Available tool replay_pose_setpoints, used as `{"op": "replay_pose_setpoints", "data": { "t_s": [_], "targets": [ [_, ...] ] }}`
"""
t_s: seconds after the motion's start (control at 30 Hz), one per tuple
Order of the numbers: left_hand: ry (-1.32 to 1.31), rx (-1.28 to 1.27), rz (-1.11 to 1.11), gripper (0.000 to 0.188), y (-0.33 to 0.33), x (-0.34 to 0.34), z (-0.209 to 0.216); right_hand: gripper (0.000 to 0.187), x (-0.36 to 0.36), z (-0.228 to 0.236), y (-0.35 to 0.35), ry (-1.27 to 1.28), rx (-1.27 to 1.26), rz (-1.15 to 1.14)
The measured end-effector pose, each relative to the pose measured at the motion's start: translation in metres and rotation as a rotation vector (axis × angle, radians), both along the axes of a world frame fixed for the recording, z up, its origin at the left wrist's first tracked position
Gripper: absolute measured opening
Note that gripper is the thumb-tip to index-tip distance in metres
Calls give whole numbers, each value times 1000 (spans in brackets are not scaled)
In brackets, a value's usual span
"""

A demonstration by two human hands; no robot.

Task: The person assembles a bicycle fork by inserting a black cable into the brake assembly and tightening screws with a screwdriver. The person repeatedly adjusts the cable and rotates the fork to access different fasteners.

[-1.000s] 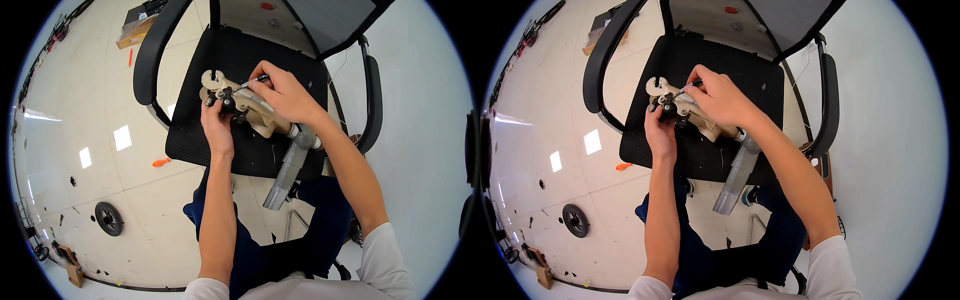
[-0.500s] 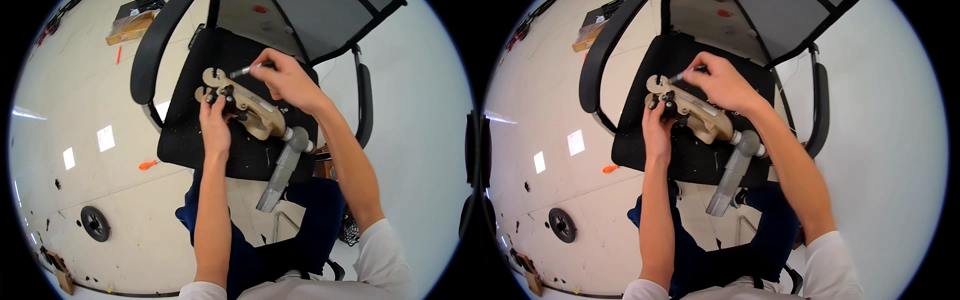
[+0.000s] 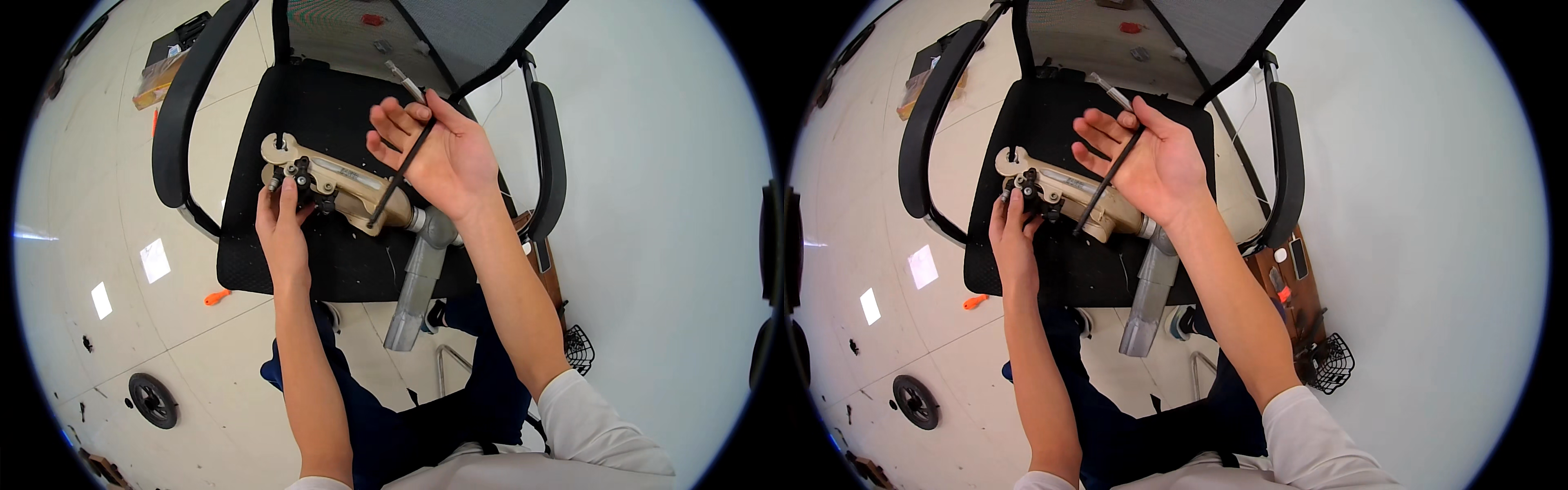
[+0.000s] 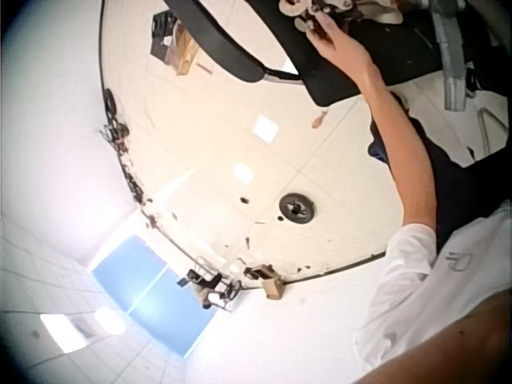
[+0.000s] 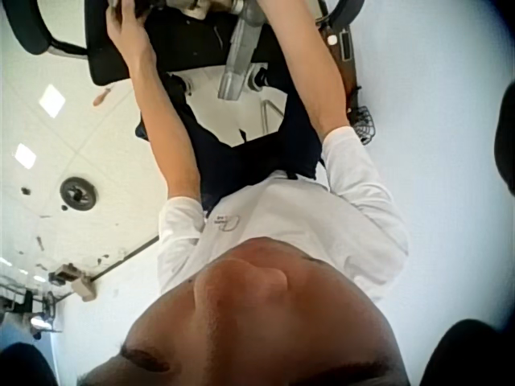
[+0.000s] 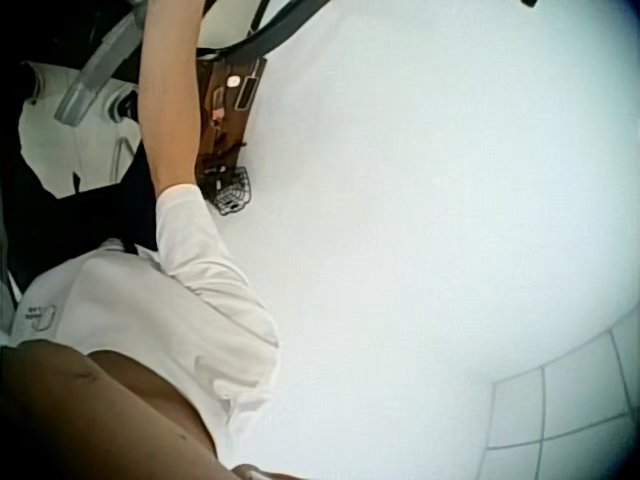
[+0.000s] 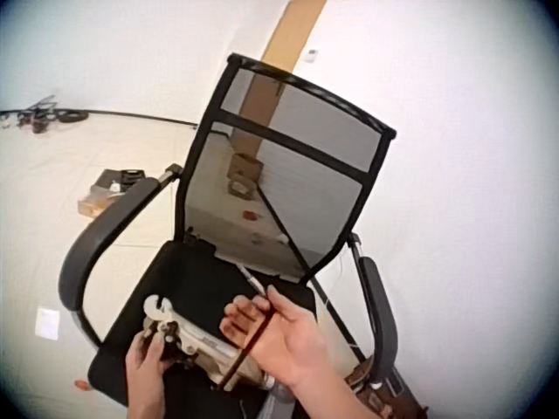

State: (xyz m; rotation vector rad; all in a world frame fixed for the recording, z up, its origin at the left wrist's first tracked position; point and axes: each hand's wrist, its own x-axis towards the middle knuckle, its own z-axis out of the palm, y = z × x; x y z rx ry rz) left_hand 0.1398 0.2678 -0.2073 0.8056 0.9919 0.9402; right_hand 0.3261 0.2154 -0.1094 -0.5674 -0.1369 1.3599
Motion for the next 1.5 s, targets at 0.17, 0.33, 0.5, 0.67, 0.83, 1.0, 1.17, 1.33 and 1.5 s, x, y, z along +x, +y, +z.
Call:
{"op": "replay_pose_setpoints", "data": {
  "t_s": [0.17, 0.33, 0.5, 0.67, 0.83, 1.0, 1.17, 1.33, 1.5],
  "targets": [
    [-28, 1, -9, 40, 1, -1, -5, 36, -6, 12, -4, -47, 0, 5],
    [-58, 4, -20, 38, 2, 0, -6, 36, -1, 11, -6, -76, 23, 42],
    [-88, -30, -29, 34, 6, 0, -5, 33, 1, 15, -2, -200, -64, 114],
    [-101, -43, -70, 28, 5, 1, -4, 34, -8, 24, 20, -1087, -404, 369],
    [-87, -40, -110, 29, 7, 0, 3, 37, -22, 11, 46, -1860, -301, 559],
    [-73, -20, -120, 29, 8, -2, 3, 38, -17, 12, 66, -2029, -236, 644],
    [-120, -3, -96, 31, 8, -1, 1, 38, -16, 19, 73, -2067, -175, 741],
    [-156, -14, -122, 31, 8, -4, 4, 38, -14, 20, 84, -2239, -3, 807],
    [-118, -5, -154, 31, 7, -6, -2, 39, -22, 29, 92, -2335, 19, 929]
  ]
}}
